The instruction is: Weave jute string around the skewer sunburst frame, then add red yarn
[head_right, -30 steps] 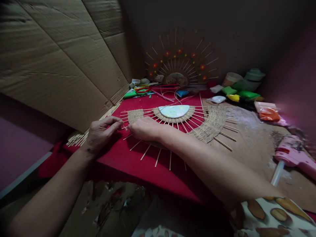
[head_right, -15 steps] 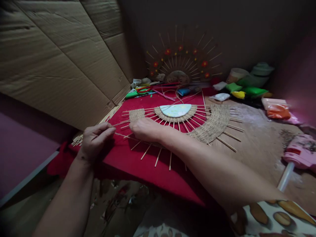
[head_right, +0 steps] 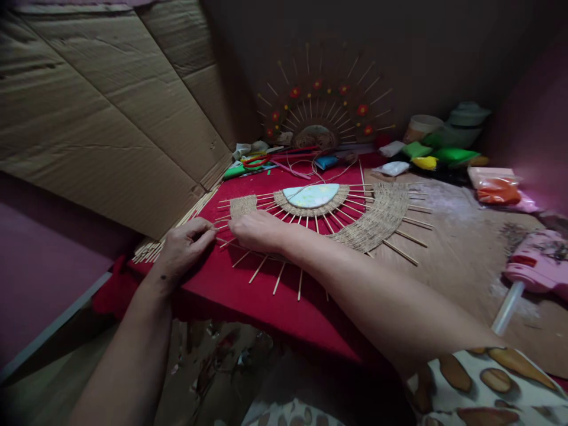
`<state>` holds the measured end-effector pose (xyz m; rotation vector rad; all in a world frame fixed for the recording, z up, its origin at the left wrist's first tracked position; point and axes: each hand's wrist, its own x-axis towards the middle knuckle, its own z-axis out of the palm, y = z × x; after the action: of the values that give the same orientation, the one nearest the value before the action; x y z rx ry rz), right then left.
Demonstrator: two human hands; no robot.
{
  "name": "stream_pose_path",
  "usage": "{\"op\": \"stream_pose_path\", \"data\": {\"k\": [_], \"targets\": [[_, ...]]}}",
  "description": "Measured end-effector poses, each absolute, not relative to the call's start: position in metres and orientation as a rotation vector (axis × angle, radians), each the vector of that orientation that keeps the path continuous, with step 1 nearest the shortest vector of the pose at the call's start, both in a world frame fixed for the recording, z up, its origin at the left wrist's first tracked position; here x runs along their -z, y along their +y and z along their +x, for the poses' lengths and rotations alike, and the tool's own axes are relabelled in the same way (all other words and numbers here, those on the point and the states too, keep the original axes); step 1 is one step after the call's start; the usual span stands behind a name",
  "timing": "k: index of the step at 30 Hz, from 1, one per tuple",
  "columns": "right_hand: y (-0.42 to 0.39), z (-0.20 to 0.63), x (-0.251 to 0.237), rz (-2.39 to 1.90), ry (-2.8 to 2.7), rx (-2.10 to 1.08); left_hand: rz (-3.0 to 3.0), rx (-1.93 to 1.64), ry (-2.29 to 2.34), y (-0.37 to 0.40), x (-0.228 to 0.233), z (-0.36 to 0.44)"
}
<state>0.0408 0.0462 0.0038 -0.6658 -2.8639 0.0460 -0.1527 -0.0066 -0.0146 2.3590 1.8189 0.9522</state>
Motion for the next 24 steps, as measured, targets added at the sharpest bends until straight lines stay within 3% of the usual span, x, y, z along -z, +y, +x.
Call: {"op": "stream_pose_path", "data": {"k": [9,14,24], "targets": [[0.05,0.049,-0.009,-0.661,-2.824,-0.284,2.512,-0.961,1.781,0.013,0.015,-0.148],[0.048,0.044,-0.009,-0.671,-2.898,-0.116,2.311,-1.18,1.65,-0.007,0.011,-0.149],[0.043,0.04,-0.007,-0.628,-2.922,-0.026,2.282,-0.952,1.609,-0.011,0.013,-0.155]]}}
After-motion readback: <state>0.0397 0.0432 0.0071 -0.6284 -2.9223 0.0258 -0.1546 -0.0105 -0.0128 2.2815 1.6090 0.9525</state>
